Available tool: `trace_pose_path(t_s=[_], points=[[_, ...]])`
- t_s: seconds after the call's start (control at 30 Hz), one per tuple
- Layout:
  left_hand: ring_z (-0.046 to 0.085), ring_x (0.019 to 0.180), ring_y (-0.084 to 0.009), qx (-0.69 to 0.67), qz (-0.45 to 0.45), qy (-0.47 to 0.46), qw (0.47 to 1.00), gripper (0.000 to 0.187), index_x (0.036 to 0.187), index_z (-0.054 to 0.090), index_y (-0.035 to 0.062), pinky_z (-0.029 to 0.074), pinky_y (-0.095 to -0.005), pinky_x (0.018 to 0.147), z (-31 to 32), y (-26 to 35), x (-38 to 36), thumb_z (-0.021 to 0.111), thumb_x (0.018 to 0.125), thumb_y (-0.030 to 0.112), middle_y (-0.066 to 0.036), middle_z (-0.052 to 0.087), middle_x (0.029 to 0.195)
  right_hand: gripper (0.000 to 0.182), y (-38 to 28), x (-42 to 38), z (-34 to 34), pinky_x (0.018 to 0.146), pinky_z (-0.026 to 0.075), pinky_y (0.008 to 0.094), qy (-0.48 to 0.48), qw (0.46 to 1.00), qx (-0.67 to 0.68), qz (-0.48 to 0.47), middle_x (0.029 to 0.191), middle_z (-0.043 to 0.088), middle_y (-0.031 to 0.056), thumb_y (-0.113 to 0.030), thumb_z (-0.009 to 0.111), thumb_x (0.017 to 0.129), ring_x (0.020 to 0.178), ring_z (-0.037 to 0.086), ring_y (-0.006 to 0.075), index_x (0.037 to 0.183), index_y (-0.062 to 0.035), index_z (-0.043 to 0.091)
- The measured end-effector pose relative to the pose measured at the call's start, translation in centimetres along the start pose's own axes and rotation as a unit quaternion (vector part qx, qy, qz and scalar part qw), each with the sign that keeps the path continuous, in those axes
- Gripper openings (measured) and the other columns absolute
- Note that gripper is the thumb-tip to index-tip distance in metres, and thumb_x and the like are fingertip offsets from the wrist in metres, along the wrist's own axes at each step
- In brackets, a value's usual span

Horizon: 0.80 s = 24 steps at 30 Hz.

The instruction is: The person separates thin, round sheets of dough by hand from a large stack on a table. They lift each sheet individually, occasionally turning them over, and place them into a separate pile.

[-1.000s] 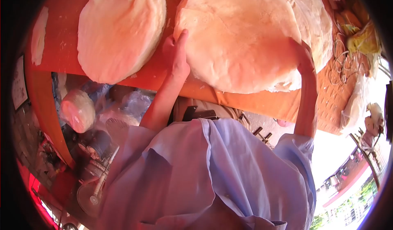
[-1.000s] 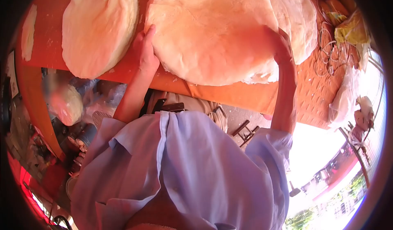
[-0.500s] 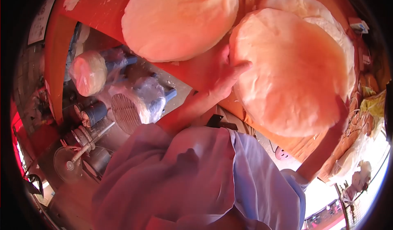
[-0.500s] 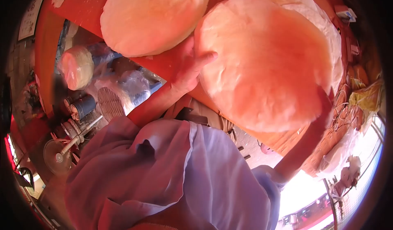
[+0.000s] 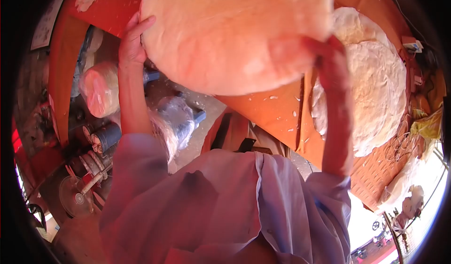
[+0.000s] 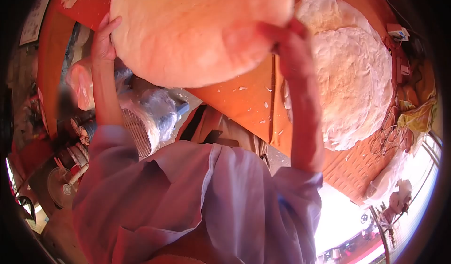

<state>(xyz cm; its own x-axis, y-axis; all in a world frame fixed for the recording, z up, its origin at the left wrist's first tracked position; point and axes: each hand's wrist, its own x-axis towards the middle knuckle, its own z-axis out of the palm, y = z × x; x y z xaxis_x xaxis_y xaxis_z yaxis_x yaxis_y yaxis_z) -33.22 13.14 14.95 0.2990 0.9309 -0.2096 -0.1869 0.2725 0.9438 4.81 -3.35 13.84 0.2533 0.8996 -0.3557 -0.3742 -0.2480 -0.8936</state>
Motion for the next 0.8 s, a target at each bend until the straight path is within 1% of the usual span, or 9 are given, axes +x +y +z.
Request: trace_pose_path(t_s=[0.1, 0.2, 0.3, 0.33, 0.43, 0.53, 0.63, 0.67, 0.8], points=[[0.062, 0.105, -0.0192, 0.096, -0.036, 0.017, 0.995, 0.038, 0.124, 0.056, -0.0017, 0.049, -0.0314, 0.092, -6.5, -4.4, 3.4, 0.062, 0.087, 0.007, -0.009, 0.064, 0.115, 0.029, 8.6, 3.2, 2.0, 0.063, 0.055, 0.0316, 0.009, 0.989, 0.008, 0.145, 0.088, 0.068, 0.0076, -0.011, 0.073, 0.077, 0.074, 0.066, 0.0175, 0.102, 0.0017, 0.065], [0.062, 0.102, -0.0183, 0.090, -0.087, 0.047, 0.991, 0.037, 0.123, 0.056, -0.0013, 0.049, -0.0297, 0.089, -8.3, -5.9, 4.1, 0.061, 0.088, 0.009, -0.008, 0.065, 0.112, 0.039, 7.8, 2.6, 2.5, 0.063, 0.055, 0.0316, 0.016, 0.988, -0.013, 0.154, 0.085, 0.068, 0.0087, -0.016, 0.076, 0.077, 0.073, 0.066, 0.0179, 0.108, 0.0030, 0.063], [0.061, 0.105, -0.0199, 0.071, -0.060, 0.168, 0.981, 0.037, 0.124, 0.056, 0.0001, 0.047, -0.0324, 0.093, -9.3, -6.9, 2.8, 0.057, 0.093, 0.020, -0.009, 0.064, 0.113, 0.051, 6.1, 1.9, 1.8, 0.064, 0.056, 0.0328, 0.060, 0.976, -0.165, 0.128, 0.085, 0.068, 0.0104, -0.024, 0.077, 0.078, 0.073, 0.066, 0.0180, 0.116, 0.0044, 0.058], [0.060, 0.106, -0.0207, 0.049, -0.044, 0.197, 0.978, 0.038, 0.125, 0.055, 0.0006, 0.046, -0.0334, 0.094, -9.5, -7.2, 2.2, 0.055, 0.095, 0.024, -0.009, 0.063, 0.115, 0.061, 6.1, 2.0, 1.1, 0.072, 0.055, 0.0353, 0.112, 0.954, -0.271, 0.058, 0.088, 0.068, 0.0131, -0.028, 0.077, 0.079, 0.080, 0.067, 0.0218, 0.125, 0.0033, 0.052], [0.056, 0.115, -0.0238, -0.075, -0.018, 0.203, 0.976, 0.047, 0.129, 0.052, 0.0018, 0.043, -0.0374, 0.100, -8.1, -9.1, -0.4, 0.046, 0.099, 0.037, -0.011, 0.059, 0.124, 0.062, 5.5, 4.7, -0.1, 0.078, 0.054, 0.0367, 0.198, 0.907, -0.361, -0.089, 0.096, 0.068, 0.0167, -0.030, 0.079, 0.077, 0.088, 0.067, 0.0269, 0.125, 0.0012, 0.054], [0.048, 0.127, -0.0284, -0.109, -0.010, 0.167, 0.980, 0.058, 0.137, 0.044, 0.0017, 0.037, -0.0414, 0.107, -2.9, -9.3, -1.8, 0.032, 0.102, 0.046, -0.014, 0.049, 0.140, 0.060, 7.4, 8.4, 0.3, 0.080, 0.049, 0.0307, 0.160, 0.919, -0.325, -0.154, 0.100, 0.065, 0.0107, -0.040, 0.068, 0.086, 0.092, 0.061, 0.0186, 0.127, 0.0003, 0.052], [0.045, 0.130, -0.0292, -0.118, -0.030, 0.184, 0.975, 0.059, 0.141, 0.040, 0.0027, 0.034, -0.0414, 0.110, -1.7, -9.6, -1.7, 0.027, 0.102, 0.045, -0.014, 0.044, 0.144, 0.050, 8.8, 8.8, 1.9, 0.089, 0.048, 0.0333, 0.195, 0.947, -0.237, -0.099, 0.111, 0.065, 0.0142, -0.026, 0.065, 0.086, 0.104, 0.062, 0.0218, 0.130, -0.0032, 0.056], [0.044, 0.132, -0.0296, -0.091, -0.013, 0.185, 0.979, 0.060, 0.142, 0.039, 0.0033, 0.033, -0.0415, 0.111, -1.2, -9.7, -1.6, 0.026, 0.102, 0.046, -0.014, 0.043, 0.145, 0.056, 8.3, 8.2, 2.1, 0.094, 0.045, 0.0343, 0.154, 0.967, -0.189, -0.071, 0.117, 0.063, 0.0145, -0.030, 0.061, 0.090, 0.110, 0.057, 0.0237, 0.138, -0.0072, 0.047], [0.040, 0.135, -0.0308, -0.027, 0.005, 0.182, 0.983, 0.060, 0.144, 0.036, 0.0050, 0.031, -0.0417, 0.112, -1.0, -11.2, -0.9, 0.021, 0.103, 0.046, -0.013, 0.039, 0.149, 0.055, 9.3, 8.5, 1.4, 0.094, 0.045, 0.0351, 0.135, 0.976, -0.126, -0.113, 0.117, 0.063, 0.0152, -0.032, 0.060, 0.091, 0.109, 0.058, 0.0247, 0.137, -0.0041, 0.048]])
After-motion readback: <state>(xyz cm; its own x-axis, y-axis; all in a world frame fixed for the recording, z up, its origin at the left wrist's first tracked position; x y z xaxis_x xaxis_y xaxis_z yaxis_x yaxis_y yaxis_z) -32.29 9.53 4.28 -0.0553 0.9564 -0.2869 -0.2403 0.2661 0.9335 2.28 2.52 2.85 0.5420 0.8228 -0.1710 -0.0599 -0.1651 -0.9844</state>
